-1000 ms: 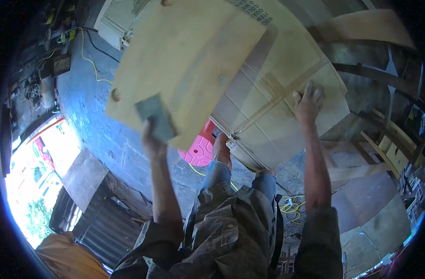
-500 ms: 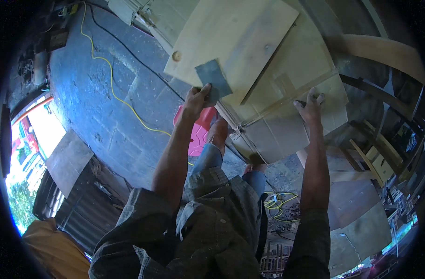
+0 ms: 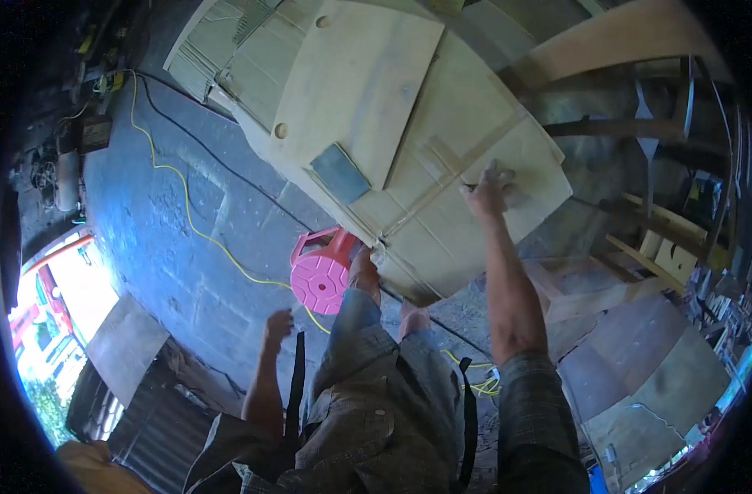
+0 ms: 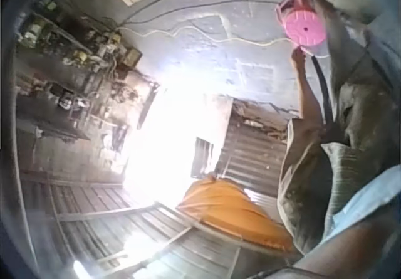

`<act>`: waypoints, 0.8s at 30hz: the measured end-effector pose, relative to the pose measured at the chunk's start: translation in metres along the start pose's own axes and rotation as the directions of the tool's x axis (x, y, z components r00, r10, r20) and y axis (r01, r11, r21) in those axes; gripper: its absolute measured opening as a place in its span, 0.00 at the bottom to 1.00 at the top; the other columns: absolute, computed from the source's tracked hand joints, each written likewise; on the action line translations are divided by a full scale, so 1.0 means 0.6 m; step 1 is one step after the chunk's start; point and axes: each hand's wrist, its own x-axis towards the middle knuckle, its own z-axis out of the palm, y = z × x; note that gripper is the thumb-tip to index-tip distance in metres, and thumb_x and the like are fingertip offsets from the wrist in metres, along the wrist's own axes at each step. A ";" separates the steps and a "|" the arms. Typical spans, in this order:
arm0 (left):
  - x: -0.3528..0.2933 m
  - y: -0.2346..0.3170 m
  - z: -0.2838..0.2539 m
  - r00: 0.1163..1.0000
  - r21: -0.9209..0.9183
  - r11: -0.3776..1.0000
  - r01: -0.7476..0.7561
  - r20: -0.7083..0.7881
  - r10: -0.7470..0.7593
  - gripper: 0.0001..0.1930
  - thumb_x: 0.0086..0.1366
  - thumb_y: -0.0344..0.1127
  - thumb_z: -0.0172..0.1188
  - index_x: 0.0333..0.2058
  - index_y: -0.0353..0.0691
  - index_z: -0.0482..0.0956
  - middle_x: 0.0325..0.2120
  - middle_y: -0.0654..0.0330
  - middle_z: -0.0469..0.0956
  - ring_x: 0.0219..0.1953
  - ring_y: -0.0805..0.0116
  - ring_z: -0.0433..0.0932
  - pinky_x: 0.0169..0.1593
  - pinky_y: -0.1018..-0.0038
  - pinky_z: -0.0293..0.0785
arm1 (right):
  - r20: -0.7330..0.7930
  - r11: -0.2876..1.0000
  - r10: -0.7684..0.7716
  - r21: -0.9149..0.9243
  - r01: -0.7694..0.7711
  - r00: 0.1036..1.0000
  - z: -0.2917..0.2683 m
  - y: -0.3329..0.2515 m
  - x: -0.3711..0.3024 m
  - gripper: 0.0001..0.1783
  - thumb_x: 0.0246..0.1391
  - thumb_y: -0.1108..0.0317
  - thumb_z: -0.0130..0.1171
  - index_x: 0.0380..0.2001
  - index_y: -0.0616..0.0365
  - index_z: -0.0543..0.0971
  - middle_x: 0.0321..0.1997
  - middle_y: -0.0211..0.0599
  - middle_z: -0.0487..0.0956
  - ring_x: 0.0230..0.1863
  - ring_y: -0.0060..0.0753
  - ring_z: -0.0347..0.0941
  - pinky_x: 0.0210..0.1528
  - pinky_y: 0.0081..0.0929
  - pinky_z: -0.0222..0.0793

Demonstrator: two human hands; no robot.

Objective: The person sits on a small pink stool and sands a rectangular wooden board using a sanding block. They hold the board on their lap and rub the surface repeatedly with the sanding block, occasionally flipping the board to work on different areas.

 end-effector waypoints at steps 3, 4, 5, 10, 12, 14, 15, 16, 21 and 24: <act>-0.104 -0.008 0.008 0.999 0.182 0.983 0.039 0.016 -0.043 0.15 0.62 0.45 0.55 0.35 0.38 0.81 0.23 0.63 0.76 0.23 0.74 0.74 0.24 0.76 0.68 | -0.087 0.997 0.068 0.027 -0.066 0.994 0.022 -0.004 -0.038 0.54 0.47 0.45 0.59 0.68 0.54 0.42 0.68 0.70 0.44 0.69 0.74 0.35 0.65 0.63 0.41; -0.135 0.025 0.013 0.999 0.176 0.983 0.049 -0.016 -0.047 0.16 0.62 0.46 0.55 0.33 0.38 0.81 0.24 0.63 0.77 0.24 0.73 0.75 0.25 0.76 0.69 | -0.132 0.997 0.070 0.031 -0.066 0.989 0.035 0.005 -0.041 0.53 0.48 0.45 0.58 0.68 0.53 0.42 0.68 0.70 0.44 0.69 0.74 0.34 0.64 0.65 0.41; -0.127 -0.011 -0.005 1.000 0.106 0.994 0.010 -0.013 -0.009 0.16 0.63 0.46 0.55 0.33 0.38 0.81 0.25 0.64 0.77 0.25 0.73 0.75 0.27 0.76 0.69 | -0.172 0.999 -0.047 -0.016 0.045 0.984 0.056 0.014 -0.032 0.51 0.49 0.45 0.57 0.68 0.52 0.43 0.69 0.68 0.42 0.69 0.74 0.33 0.64 0.66 0.41; -0.064 0.177 -0.044 0.912 0.128 0.916 -0.381 -0.112 0.395 0.13 0.65 0.40 0.50 0.33 0.37 0.80 0.22 0.68 0.73 0.25 0.80 0.69 0.28 0.79 0.66 | -0.051 0.994 0.031 -0.108 -0.036 0.998 0.034 -0.033 -0.044 0.51 0.48 0.43 0.58 0.68 0.50 0.46 0.69 0.65 0.42 0.69 0.71 0.35 0.63 0.66 0.41; -0.020 0.316 -0.040 0.795 0.100 0.796 -0.597 -0.055 0.604 0.14 0.65 0.39 0.51 0.43 0.37 0.78 0.26 0.67 0.74 0.28 0.80 0.70 0.31 0.79 0.67 | -0.115 0.996 0.028 -0.084 -0.038 0.993 0.035 -0.028 -0.043 0.51 0.48 0.42 0.58 0.68 0.50 0.47 0.69 0.64 0.44 0.70 0.70 0.35 0.63 0.68 0.42; -0.005 0.465 -0.014 0.789 0.208 0.772 -0.601 -0.002 0.614 0.18 0.65 0.39 0.53 0.51 0.38 0.73 0.30 0.67 0.74 0.31 0.79 0.70 0.33 0.78 0.68 | -0.229 0.999 0.035 -0.030 -0.043 0.973 0.074 -0.008 -0.024 0.51 0.48 0.42 0.58 0.68 0.50 0.48 0.69 0.63 0.45 0.70 0.68 0.35 0.62 0.69 0.42; 0.033 0.500 -0.018 0.775 0.198 0.756 -0.624 0.034 0.631 0.21 0.65 0.40 0.55 0.54 0.38 0.70 0.33 0.65 0.75 0.34 0.78 0.71 0.35 0.78 0.69 | -0.251 0.999 0.034 -0.030 -0.042 0.968 0.084 -0.007 -0.021 0.50 0.48 0.42 0.58 0.68 0.49 0.49 0.69 0.61 0.47 0.70 0.67 0.36 0.62 0.70 0.42; 0.075 0.537 -0.027 0.763 0.193 0.740 -0.644 0.083 0.642 0.24 0.64 0.41 0.57 0.56 0.38 0.67 0.36 0.63 0.75 0.36 0.77 0.72 0.37 0.77 0.70 | -0.265 0.998 0.045 -0.029 -0.055 0.963 0.094 -0.010 -0.022 0.50 0.48 0.41 0.58 0.68 0.48 0.50 0.68 0.60 0.49 0.71 0.65 0.36 0.62 0.71 0.42; 0.352 0.642 -0.067 0.805 0.135 0.794 -0.593 0.110 0.583 0.45 0.61 0.43 0.62 0.66 0.40 0.40 0.53 0.54 0.68 0.57 0.60 0.66 0.55 0.52 0.64 | -0.196 0.986 0.090 0.153 -0.060 0.976 0.017 -0.036 -0.058 0.50 0.47 0.45 0.61 0.68 0.49 0.50 0.67 0.56 0.54 0.69 0.69 0.38 0.64 0.65 0.46; 0.445 0.715 0.015 0.889 0.091 0.897 -0.432 0.212 0.406 0.44 0.59 0.47 0.63 0.66 0.45 0.44 0.54 0.60 0.69 0.59 0.64 0.63 0.57 0.48 0.58 | -0.273 0.993 0.072 0.112 -0.043 0.959 0.047 0.001 -0.054 0.48 0.45 0.45 0.63 0.65 0.50 0.55 0.67 0.53 0.56 0.68 0.68 0.44 0.62 0.62 0.53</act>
